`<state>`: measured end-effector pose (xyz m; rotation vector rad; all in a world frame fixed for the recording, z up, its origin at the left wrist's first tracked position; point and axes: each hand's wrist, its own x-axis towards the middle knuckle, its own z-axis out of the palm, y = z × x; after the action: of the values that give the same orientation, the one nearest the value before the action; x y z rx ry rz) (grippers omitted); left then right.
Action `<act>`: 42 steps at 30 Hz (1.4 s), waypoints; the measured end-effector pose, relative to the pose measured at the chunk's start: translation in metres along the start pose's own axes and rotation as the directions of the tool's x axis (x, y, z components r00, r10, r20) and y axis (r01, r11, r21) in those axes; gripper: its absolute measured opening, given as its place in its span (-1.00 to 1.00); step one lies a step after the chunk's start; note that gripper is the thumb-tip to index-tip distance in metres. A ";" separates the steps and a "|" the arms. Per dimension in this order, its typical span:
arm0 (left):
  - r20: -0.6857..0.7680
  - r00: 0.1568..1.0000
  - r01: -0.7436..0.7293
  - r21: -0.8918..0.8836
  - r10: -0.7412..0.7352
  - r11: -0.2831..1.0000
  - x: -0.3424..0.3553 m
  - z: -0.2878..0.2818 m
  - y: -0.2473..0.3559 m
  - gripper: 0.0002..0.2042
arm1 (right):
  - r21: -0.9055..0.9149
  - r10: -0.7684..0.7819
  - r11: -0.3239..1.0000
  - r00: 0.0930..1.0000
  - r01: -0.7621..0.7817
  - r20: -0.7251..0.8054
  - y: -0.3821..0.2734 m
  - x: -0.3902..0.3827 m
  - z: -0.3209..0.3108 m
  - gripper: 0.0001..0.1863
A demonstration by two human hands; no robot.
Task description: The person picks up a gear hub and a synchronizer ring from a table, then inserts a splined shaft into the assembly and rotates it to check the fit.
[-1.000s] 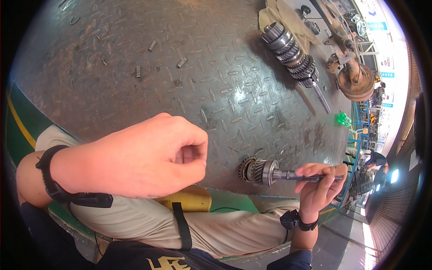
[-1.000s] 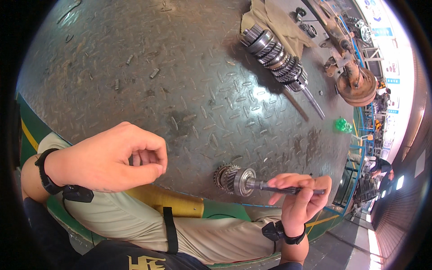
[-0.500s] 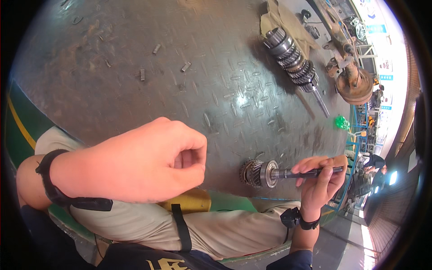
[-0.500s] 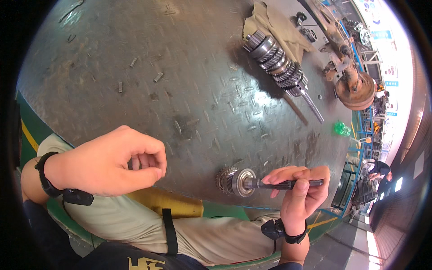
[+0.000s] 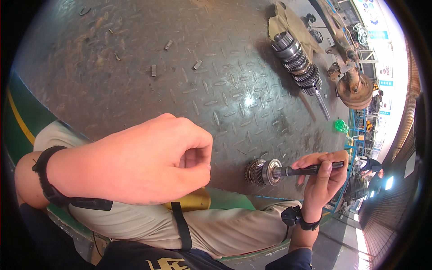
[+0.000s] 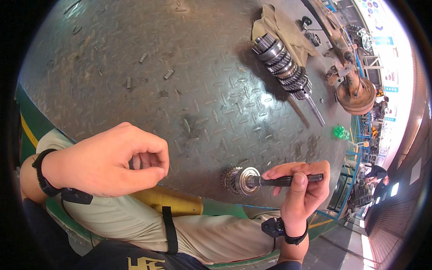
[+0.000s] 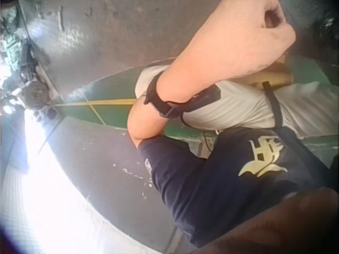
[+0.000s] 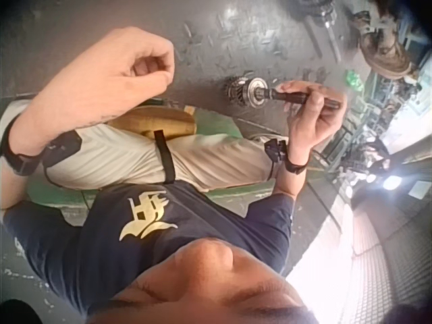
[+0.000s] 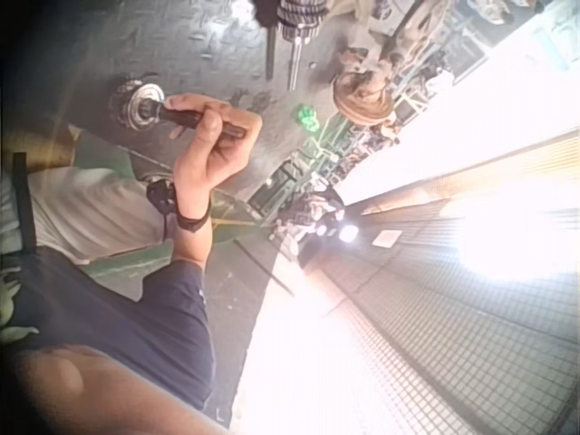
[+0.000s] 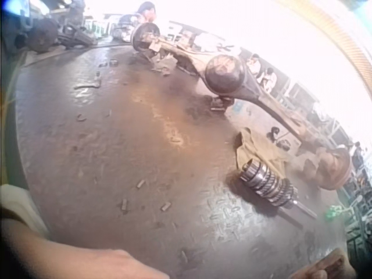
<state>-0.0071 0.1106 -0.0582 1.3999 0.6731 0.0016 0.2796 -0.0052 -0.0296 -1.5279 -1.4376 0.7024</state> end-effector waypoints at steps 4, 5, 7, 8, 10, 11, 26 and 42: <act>-0.006 1.000 -0.002 -0.003 0.002 1.000 -0.002 0.001 0.003 -0.89 | -0.011 0.005 1.000 1.000 -0.005 -0.008 -0.006 0.000 0.003 -0.77; -0.005 1.000 -0.002 -0.004 0.002 1.000 -0.001 0.002 0.004 -0.89 | -0.019 0.008 1.000 1.000 -0.008 0.003 -0.007 0.001 0.003 -0.78; 0.008 1.000 0.013 -0.007 -0.013 1.000 0.000 0.002 0.004 -0.89 | -0.023 0.012 1.000 1.000 -0.011 0.012 -0.008 0.001 0.006 -0.78; 0.007 1.000 0.017 -0.005 -0.017 1.000 0.000 0.002 0.005 -0.89 | -0.018 0.013 1.000 1.000 -0.013 0.022 -0.009 0.002 0.008 -0.78; 0.026 0.999 0.046 -0.027 -0.045 0.999 0.001 0.003 0.005 -0.89 | -0.011 0.016 1.000 0.999 -0.015 0.031 -0.010 0.002 0.011 -0.79; 0.026 0.999 0.048 -0.026 -0.047 0.999 0.001 0.003 0.005 -0.89 | -0.015 0.012 1.000 0.999 -0.011 0.043 -0.011 0.003 0.012 -0.79; 0.024 0.998 0.063 -0.012 -0.062 0.998 0.003 0.004 0.006 -0.89 | -0.075 -0.343 0.914 0.859 0.399 0.381 -0.021 -0.006 0.027 -0.80; 0.010 1.000 0.018 -0.013 -0.018 1.000 0.012 0.002 0.004 -0.90 | -0.118 -0.490 0.792 0.739 0.599 0.463 -0.019 -0.041 0.010 -0.81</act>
<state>0.0048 0.1141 -0.0601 1.3802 0.6762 -0.0154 0.2554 -0.0440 -0.0247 -1.0594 -2.2588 0.4871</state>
